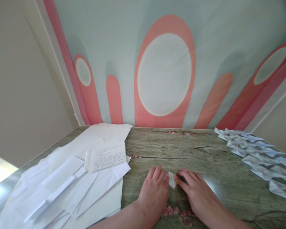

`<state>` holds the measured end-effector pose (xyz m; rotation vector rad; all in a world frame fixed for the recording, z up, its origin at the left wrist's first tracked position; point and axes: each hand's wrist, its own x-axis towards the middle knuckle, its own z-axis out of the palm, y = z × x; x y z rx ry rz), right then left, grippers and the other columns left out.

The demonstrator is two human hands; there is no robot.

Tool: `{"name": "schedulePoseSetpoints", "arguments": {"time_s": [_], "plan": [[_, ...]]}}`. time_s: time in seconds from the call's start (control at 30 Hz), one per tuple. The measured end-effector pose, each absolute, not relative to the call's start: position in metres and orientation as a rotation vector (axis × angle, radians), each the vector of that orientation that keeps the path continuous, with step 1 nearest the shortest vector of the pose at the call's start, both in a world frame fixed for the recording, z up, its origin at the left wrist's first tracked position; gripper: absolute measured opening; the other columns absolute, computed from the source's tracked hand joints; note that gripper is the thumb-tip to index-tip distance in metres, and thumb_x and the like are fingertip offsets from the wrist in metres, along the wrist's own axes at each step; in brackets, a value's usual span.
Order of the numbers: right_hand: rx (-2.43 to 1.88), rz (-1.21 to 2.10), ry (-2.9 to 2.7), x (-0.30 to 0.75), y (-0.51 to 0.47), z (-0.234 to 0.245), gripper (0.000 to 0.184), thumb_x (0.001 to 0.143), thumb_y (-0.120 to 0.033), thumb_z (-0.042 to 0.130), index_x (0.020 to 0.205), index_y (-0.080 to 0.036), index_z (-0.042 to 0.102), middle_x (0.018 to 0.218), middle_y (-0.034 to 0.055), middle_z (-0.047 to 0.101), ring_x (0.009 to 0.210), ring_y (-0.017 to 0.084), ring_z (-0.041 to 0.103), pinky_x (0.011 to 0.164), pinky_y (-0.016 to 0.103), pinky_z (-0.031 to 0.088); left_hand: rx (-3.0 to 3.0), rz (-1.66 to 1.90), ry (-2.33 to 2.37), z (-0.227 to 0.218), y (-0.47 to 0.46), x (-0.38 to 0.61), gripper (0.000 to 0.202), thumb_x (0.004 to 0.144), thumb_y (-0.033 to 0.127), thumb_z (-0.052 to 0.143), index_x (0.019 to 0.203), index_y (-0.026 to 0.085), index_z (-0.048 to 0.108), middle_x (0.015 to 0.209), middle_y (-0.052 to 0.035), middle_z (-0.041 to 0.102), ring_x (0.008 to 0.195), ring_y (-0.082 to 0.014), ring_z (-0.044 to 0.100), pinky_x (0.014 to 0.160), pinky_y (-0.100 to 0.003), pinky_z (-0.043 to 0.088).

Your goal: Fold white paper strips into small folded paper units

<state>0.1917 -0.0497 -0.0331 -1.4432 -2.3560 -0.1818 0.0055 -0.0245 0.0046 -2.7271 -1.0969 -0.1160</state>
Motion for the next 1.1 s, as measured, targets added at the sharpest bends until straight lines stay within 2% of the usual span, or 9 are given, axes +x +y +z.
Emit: {"name": "schedulePoseSetpoints", "arguments": {"time_s": [0.1, 0.2, 0.33, 0.47, 0.57, 0.67, 0.77, 0.97, 1.1], "plan": [[-1.409, -0.069, -2.318, 0.190, -0.051, -0.030, 0.045, 0.074, 0.002, 0.043, 0.110, -0.020, 0.060, 0.102, 0.0082, 0.058, 0.099, 0.022, 0.052, 0.085, 0.037, 0.042, -2.710, -0.111, -1.017, 0.003, -0.023, 0.008, 0.035, 0.084, 0.023, 0.049, 0.114, 0.007, 0.057, 0.112, -0.0133, 0.056, 0.115, -0.0280, 0.037, 0.099, -0.039, 0.028], [-1.439, -0.012, -2.239, 0.188, -0.050, -0.026, 0.033, 0.081, -0.005, 0.042, 0.103, -0.021, 0.061, 0.095, 0.0063, 0.058, 0.090, 0.020, 0.055, 0.079, 0.037, 0.044, -2.742, -0.107, -0.985, 0.004, -0.022, 0.011, 0.032, 0.081, 0.023, 0.052, 0.105, 0.003, 0.061, 0.109, -0.0154, 0.056, 0.115, -0.0282, 0.037, 0.099, -0.040, 0.028], [-1.515, 0.065, -2.127, 0.187, -0.043, -0.026, 0.014, 0.087, -0.025, 0.047, 0.091, -0.021, 0.060, 0.087, 0.0045, 0.058, 0.081, 0.020, 0.056, 0.073, 0.035, 0.044, -2.857, -0.265, -1.114, 0.010, -0.021, 0.010, 0.027, 0.082, 0.025, 0.051, 0.101, 0.009, 0.060, 0.100, -0.0108, 0.056, 0.104, -0.0246, 0.044, 0.094, -0.039, 0.034], [-1.581, 0.126, -2.039, 0.190, -0.035, -0.031, 0.018, 0.085, -0.037, 0.051, 0.078, -0.022, 0.058, 0.076, 0.0012, 0.058, 0.073, 0.018, 0.058, 0.066, 0.032, 0.044, -2.944, -0.464, -1.223, 0.013, -0.019, 0.007, 0.020, 0.085, 0.030, 0.050, 0.093, 0.016, 0.062, 0.093, -0.0063, 0.056, 0.095, -0.0215, 0.047, 0.087, -0.038, 0.039], [-1.617, 0.152, -2.020, 0.190, -0.035, -0.034, 0.020, 0.085, -0.038, 0.051, 0.076, -0.022, 0.057, 0.075, 0.0003, 0.058, 0.072, 0.018, 0.058, 0.065, 0.031, 0.042, -2.994, -0.603, -1.277, 0.009, -0.013, 0.005, 0.015, 0.087, 0.027, 0.050, 0.085, 0.019, 0.063, 0.092, -0.0028, 0.057, 0.094, -0.0192, 0.047, 0.085, -0.035, 0.039], [-1.629, 0.156, -2.025, 0.190, -0.037, -0.034, 0.019, 0.085, -0.039, 0.052, 0.078, -0.022, 0.057, 0.076, 0.0003, 0.058, 0.073, 0.018, 0.058, 0.065, 0.032, 0.041, -2.967, -0.721, -1.371, 0.004, -0.009, 0.003, 0.009, 0.084, 0.025, 0.056, 0.089, 0.020, 0.062, 0.096, -0.0020, 0.056, 0.098, -0.0193, 0.046, 0.088, -0.036, 0.037], [-1.626, 0.164, -2.030, 0.189, -0.039, -0.033, 0.019, 0.086, -0.039, 0.052, 0.078, -0.022, 0.056, 0.077, 0.0003, 0.058, 0.073, 0.018, 0.057, 0.066, 0.032, 0.040, -2.933, -0.788, -1.460, 0.000, -0.006, 0.002, 0.018, 0.080, 0.027, 0.062, 0.096, 0.020, 0.058, 0.102, -0.0030, 0.053, 0.101, -0.0200, 0.045, 0.090, -0.038, 0.037], [-1.580, 0.174, -2.030, 0.188, -0.041, -0.029, 0.019, 0.087, -0.038, 0.050, 0.079, -0.022, 0.056, 0.078, 0.0008, 0.058, 0.072, 0.017, 0.057, 0.066, 0.032, 0.040, -3.009, -0.844, -1.509, -0.003, -0.003, 0.001, 0.019, 0.076, 0.026, 0.066, 0.089, 0.019, 0.056, 0.100, -0.0027, 0.052, 0.100, -0.0201, 0.045, 0.088, -0.037, 0.038], [-1.594, 0.202, -2.029, 0.188, -0.042, -0.027, 0.016, 0.086, -0.036, 0.051, 0.079, -0.022, 0.056, 0.078, -0.0005, 0.058, 0.072, 0.017, 0.057, 0.067, 0.032, 0.040, -3.036, -0.877, -1.491, -0.005, -0.002, 0.001, 0.021, 0.074, 0.023, 0.066, 0.092, 0.019, 0.055, 0.100, -0.0030, 0.053, 0.101, -0.0203, 0.045, 0.089, -0.036, 0.037]]}}
